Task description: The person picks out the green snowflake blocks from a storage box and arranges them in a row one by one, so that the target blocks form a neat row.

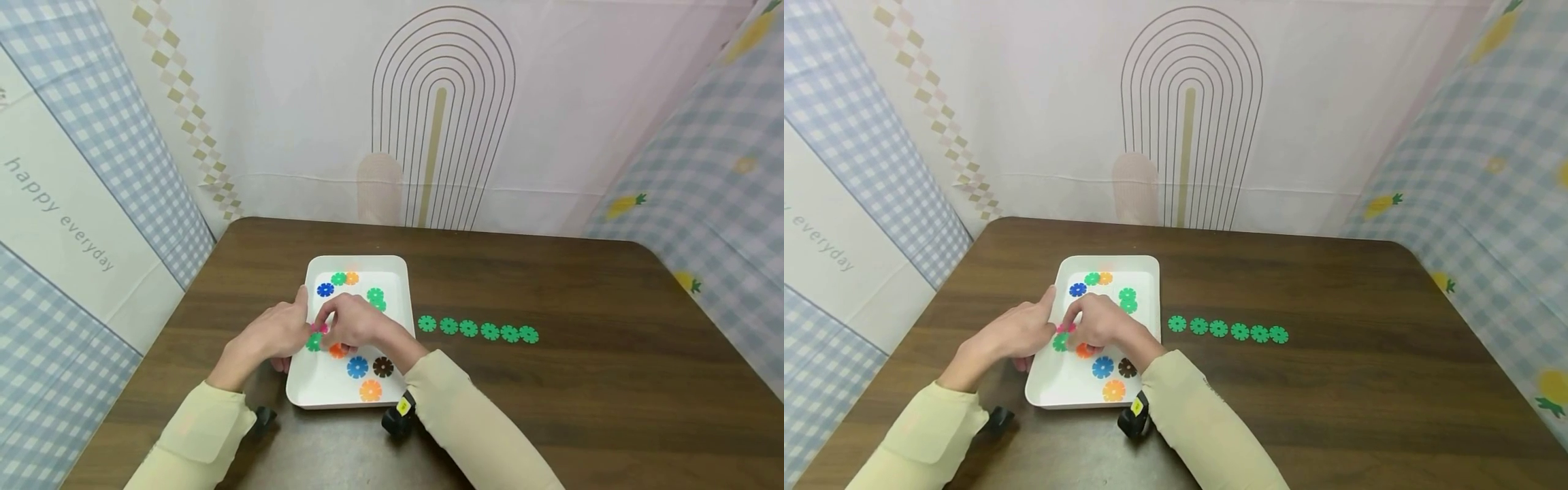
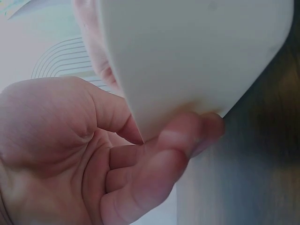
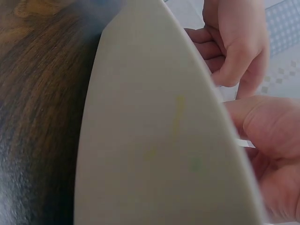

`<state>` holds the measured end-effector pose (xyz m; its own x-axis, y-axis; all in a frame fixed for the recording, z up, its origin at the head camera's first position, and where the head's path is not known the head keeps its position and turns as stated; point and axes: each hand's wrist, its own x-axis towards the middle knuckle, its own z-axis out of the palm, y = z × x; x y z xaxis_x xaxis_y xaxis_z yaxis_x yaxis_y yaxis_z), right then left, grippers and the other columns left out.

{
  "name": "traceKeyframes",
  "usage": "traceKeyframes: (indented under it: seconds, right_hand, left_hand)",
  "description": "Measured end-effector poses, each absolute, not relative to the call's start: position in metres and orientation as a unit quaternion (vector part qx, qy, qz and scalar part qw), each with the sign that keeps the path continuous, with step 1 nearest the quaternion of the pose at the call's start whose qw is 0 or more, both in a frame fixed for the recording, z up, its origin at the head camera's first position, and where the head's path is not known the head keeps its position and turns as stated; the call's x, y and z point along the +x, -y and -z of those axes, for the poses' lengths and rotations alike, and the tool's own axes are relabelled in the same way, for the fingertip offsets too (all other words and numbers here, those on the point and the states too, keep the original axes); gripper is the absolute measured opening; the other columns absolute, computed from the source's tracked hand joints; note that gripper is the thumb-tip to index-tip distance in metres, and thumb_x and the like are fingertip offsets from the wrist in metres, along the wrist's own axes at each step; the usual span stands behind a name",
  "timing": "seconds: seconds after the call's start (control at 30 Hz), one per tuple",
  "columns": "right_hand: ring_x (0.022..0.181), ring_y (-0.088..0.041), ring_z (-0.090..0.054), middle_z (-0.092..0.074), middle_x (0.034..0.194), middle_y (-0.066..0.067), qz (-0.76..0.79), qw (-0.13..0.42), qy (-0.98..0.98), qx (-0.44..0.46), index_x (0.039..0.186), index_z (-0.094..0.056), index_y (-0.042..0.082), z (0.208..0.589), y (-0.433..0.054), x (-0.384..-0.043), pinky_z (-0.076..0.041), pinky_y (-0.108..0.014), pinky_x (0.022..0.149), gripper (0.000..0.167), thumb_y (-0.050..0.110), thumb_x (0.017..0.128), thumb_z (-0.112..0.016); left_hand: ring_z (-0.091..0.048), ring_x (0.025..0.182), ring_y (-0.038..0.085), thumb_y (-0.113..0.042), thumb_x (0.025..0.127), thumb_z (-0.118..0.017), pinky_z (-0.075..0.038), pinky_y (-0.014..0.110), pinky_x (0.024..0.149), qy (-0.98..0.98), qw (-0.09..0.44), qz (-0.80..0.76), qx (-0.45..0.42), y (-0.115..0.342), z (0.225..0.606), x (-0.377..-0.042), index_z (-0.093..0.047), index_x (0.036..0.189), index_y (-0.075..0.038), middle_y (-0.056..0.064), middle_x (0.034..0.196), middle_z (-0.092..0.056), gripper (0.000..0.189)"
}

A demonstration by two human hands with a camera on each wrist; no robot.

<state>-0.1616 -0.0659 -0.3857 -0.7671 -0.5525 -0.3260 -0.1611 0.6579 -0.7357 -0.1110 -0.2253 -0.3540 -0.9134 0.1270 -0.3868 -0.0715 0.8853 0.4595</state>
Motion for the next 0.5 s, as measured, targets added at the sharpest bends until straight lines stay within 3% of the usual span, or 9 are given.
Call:
traceKeyframes:
  seconds: [0.33, 0.5]
  right_hand:
    - [0.05, -0.016, -0.056, -0.063, 0.075, -0.004, 0.337, 0.253, -0.879, -0.225, 0.102, -0.08, 0.018, 0.3872, 0.0693, -0.162, -0.045, -0.023, 0.046, 0.018, 0.013, 0.086, -0.088]
    - [0.06, -0.015, -0.058, -0.064, 0.079, -0.003, 0.324, 0.244, -0.884, -0.234, 0.101, -0.079, 0.018, 0.3881, 0.0702, -0.1618, -0.046, -0.023, 0.052, 0.018, 0.014, 0.086, -0.088]
  left_hand:
    - [-0.066, 0.046, 0.02, -0.024, 0.109, -0.05, -0.057, 0.034, 0.047, -0.948, 0.208, -0.24, 0.024, 0.2267, 0.3544, -0.1118, 0.004, 0.165, 0.009, 0.017, 0.092, -0.062, 0.084]
    - [-0.066, 0.046, 0.02, -0.025, 0.11, -0.05, -0.057, 0.034, 0.047, -0.948, 0.207, -0.24, 0.029, 0.2269, 0.3542, -0.1106, 0.004, 0.165, 0.009, 0.017, 0.092, -0.062, 0.084]
